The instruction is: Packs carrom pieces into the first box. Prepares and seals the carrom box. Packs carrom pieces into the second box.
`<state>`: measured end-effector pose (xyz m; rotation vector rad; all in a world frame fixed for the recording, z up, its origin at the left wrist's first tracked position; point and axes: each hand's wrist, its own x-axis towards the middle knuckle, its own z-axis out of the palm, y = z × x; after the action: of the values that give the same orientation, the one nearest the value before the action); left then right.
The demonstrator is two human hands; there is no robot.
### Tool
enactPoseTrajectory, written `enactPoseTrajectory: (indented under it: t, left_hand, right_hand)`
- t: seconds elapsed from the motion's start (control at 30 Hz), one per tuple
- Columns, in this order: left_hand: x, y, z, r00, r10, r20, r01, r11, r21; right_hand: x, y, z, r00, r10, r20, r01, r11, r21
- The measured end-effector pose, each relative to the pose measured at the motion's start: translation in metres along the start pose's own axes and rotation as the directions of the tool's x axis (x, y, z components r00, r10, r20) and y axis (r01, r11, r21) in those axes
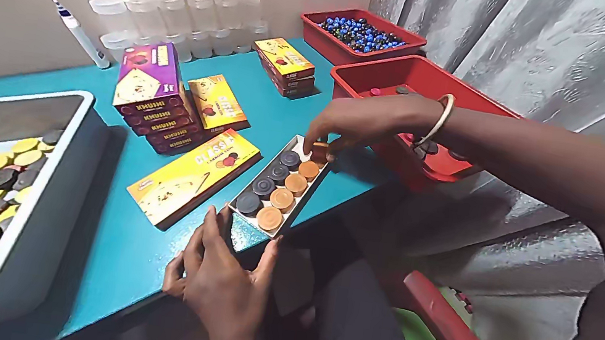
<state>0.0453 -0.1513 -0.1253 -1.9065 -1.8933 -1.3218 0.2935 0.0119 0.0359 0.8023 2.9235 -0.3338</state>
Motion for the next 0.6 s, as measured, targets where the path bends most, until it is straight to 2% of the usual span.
enactPoseTrajectory:
  t: [0.1,0.13,0.2,0.23,0.3,0.37,0.43,0.53,0.6]
  left_hand:
    - [0.000,0.000,0.000,1.000,-0.006,0.008,0.007,1.000,-0.008]
    - [0.000,0.000,-0.001,1.000,-0.004,0.012,0.004,1.000,-0.007]
    - [0.000,0.001,-0.002,1.000,-0.005,0.028,0.006,1.000,-0.014]
    - [0.000,0.001,-0.003,0.999,-0.005,0.037,0.005,1.000,-0.015]
    - [0.001,0.002,-0.004,0.999,-0.006,0.048,0.007,1.000,-0.008]
    - [0.001,0.003,-0.004,0.999,-0.009,0.045,0.009,1.000,0.003]
    - [0.002,0.004,-0.005,0.998,-0.008,0.058,0.007,1.000,0.009]
    - [0.002,0.004,-0.008,0.996,-0.004,0.090,0.003,1.000,0.009]
    - [0.001,0.005,-0.007,0.995,0.000,0.096,-0.002,1.000,0.014]
  right_hand:
    - [-0.032,0.002,-0.027,0.976,0.136,-0.171,-0.144,0.989,-0.039]
    - [-0.049,0.008,-0.038,0.965,0.200,-0.168,-0.218,0.971,-0.095]
    - [-0.086,0.020,-0.052,0.924,0.379,-0.054,-0.380,0.895,-0.233]
    - [-0.103,0.024,-0.053,0.869,0.495,0.030,-0.471,0.842,-0.262]
    - [-0.129,0.028,-0.047,0.698,0.681,0.219,-0.623,0.729,-0.283]
    - [-0.147,0.040,-0.041,0.592,0.731,0.340,-0.691,0.677,-0.252]
    - [-0.157,0.055,-0.041,0.577,0.762,0.294,-0.729,0.642,-0.237]
    - [-0.159,0.088,-0.038,0.613,0.790,-0.001,-0.751,0.582,-0.312]
    - [-0.153,0.105,-0.037,0.651,0.756,-0.073,-0.735,0.604,-0.307]
